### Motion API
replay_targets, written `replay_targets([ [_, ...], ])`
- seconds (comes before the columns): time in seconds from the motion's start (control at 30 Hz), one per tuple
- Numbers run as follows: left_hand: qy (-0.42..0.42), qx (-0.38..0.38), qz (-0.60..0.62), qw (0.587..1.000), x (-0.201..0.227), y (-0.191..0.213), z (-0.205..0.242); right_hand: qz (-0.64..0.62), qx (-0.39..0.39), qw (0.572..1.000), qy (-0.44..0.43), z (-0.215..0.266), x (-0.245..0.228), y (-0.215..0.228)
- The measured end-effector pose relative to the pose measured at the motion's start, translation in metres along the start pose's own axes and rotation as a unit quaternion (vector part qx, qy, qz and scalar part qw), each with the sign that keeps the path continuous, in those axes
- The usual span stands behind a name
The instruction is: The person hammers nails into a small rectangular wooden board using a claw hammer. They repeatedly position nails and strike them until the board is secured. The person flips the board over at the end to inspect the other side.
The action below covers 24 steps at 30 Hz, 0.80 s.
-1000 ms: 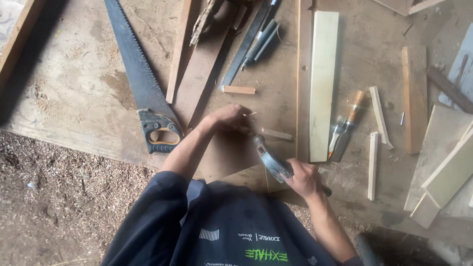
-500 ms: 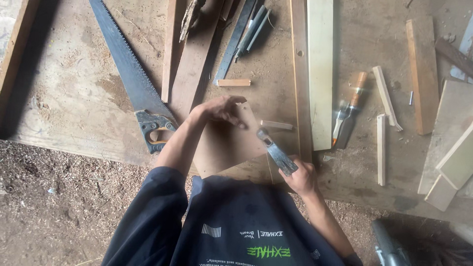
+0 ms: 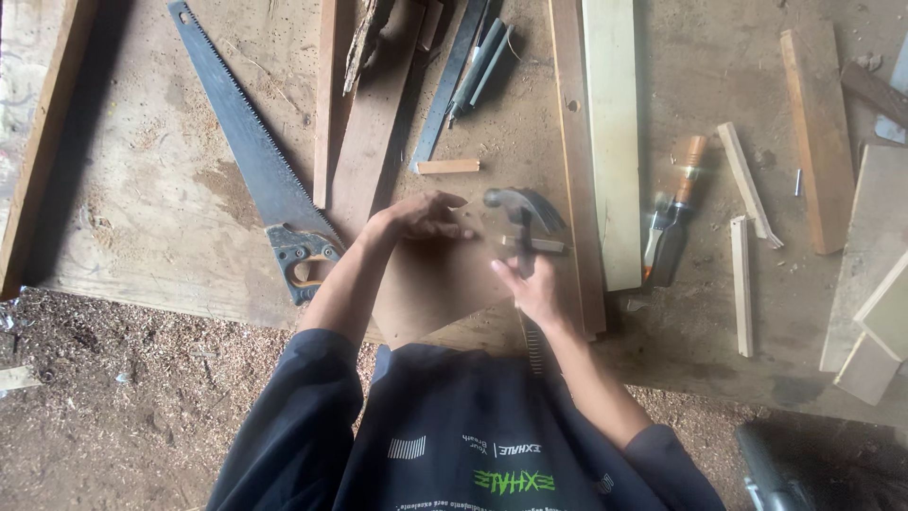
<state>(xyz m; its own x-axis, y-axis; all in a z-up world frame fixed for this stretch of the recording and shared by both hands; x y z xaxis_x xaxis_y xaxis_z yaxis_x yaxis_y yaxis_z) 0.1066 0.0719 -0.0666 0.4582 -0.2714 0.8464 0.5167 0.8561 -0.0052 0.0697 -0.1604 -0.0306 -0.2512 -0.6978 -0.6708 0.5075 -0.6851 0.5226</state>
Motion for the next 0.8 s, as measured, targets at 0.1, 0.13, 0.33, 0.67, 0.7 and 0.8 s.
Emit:
replay_targets([
  [0.1, -0.007, 0.025, 0.026, 0.999, 0.001, 0.003, 0.001, -0.021, -0.036, 0.999, -0.005, -0.004, 0.017, -0.014],
  [0.13, -0.017, 0.026, 0.015, 0.999, 0.003, 0.003, 0.002, -0.020, -0.021, 0.999, 0.017, -0.005, 0.018, -0.013],
  [0.33, -0.029, 0.012, 0.007, 0.999, 0.013, -0.006, 0.002, -0.033, 0.002, 0.998, 0.051, 0.005, 0.023, -0.013],
  [0.67, -0.048, 0.022, 0.002, 0.999, 0.021, -0.009, 0.005, -0.061, -0.026, 0.997, 0.043, 0.011, 0.001, -0.007],
  [0.7, -0.056, 0.021, -0.017, 0.998, 0.022, -0.009, 0.005, -0.067, -0.027, 0.997, 0.037, 0.011, 0.002, -0.008],
  [0.8, -0.066, -0.005, -0.011, 0.998, 0.023, -0.011, 0.003, -0.082, -0.022, 0.996, 0.031, 0.010, 0.004, -0.009],
])
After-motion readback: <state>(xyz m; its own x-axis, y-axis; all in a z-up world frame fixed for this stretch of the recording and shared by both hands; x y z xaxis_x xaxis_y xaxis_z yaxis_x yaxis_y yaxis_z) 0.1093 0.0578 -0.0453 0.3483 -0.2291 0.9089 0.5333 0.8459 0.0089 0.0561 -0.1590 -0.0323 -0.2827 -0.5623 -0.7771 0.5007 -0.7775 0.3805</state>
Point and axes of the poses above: each hand's wrist, its own z-axis away from the middle knuckle, its own y-axis out of the back of the hand, x = y × z, the point moved 9 cm from there along -z, towards the middle knuckle, and after that the axes turned 15 degrees about z, right-handed, at the moved point
